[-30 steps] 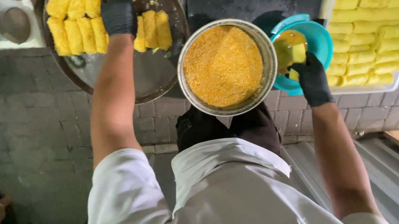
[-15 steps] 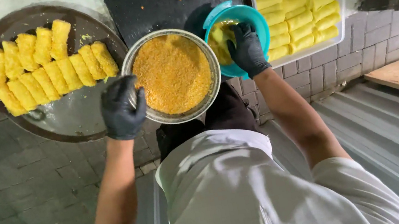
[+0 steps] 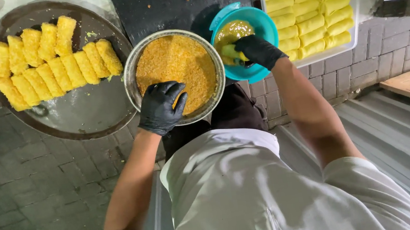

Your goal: Coating rectangular food items by dipping them in a liquid wash and then rolling them in breadcrumbs.

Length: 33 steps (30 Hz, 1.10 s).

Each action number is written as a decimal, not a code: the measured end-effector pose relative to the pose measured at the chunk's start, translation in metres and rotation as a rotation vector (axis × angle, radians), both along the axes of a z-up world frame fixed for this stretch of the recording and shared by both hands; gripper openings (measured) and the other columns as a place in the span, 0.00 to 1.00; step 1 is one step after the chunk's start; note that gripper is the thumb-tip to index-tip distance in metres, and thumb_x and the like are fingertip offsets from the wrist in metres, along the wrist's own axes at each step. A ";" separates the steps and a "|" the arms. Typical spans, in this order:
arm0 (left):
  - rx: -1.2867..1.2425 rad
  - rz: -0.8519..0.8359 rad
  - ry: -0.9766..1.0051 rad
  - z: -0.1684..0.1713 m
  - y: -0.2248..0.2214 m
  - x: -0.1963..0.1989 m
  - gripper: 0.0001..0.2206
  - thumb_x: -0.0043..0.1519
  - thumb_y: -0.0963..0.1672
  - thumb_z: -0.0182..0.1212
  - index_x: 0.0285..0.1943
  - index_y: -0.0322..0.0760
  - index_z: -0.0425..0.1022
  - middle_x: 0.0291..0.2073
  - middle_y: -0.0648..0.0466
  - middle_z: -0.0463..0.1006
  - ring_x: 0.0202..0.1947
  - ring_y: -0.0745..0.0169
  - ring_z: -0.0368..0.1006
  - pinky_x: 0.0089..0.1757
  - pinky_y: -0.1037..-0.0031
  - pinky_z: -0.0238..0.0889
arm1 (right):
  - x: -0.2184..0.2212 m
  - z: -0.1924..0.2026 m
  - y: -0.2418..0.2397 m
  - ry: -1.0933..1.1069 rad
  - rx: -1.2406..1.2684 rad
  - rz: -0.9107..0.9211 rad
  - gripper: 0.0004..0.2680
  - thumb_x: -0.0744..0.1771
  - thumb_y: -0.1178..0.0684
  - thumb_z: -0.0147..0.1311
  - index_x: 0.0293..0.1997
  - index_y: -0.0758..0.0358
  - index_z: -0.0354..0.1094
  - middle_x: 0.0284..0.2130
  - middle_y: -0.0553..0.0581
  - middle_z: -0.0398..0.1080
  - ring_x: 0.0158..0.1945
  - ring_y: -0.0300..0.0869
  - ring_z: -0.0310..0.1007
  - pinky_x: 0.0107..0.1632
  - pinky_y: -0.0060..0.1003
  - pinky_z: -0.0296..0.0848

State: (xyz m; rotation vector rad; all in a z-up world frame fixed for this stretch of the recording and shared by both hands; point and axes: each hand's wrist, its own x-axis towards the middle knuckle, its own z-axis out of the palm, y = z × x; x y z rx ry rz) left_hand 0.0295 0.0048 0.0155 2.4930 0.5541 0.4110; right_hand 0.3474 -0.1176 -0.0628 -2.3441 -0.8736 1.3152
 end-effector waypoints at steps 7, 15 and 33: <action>0.016 0.049 0.010 0.003 0.004 0.009 0.08 0.62 0.48 0.59 0.47 0.50 0.78 0.37 0.58 0.77 0.39 0.58 0.77 0.43 0.65 0.69 | 0.001 0.055 0.015 0.605 -0.067 -0.517 0.21 0.63 0.58 0.61 0.61 0.73 0.59 0.47 0.74 0.66 0.41 0.59 0.78 0.38 0.44 0.83; 0.088 0.107 0.081 -0.025 0.016 0.009 0.10 0.61 0.50 0.59 0.49 0.52 0.77 0.38 0.60 0.76 0.41 0.61 0.76 0.44 0.67 0.68 | 0.023 0.030 -0.019 0.600 0.124 -0.120 0.21 0.61 0.60 0.65 0.59 0.67 0.64 0.51 0.61 0.71 0.58 0.47 0.68 0.63 0.43 0.67; -0.936 0.178 0.744 -0.067 0.085 0.083 0.34 0.61 0.61 0.29 0.77 0.53 0.45 0.76 0.57 0.42 0.75 0.54 0.37 0.69 0.58 0.32 | -0.093 0.139 0.026 0.405 0.737 0.274 0.06 0.65 0.62 0.60 0.44 0.66 0.71 0.47 0.63 0.74 0.51 0.48 0.75 0.56 0.39 0.74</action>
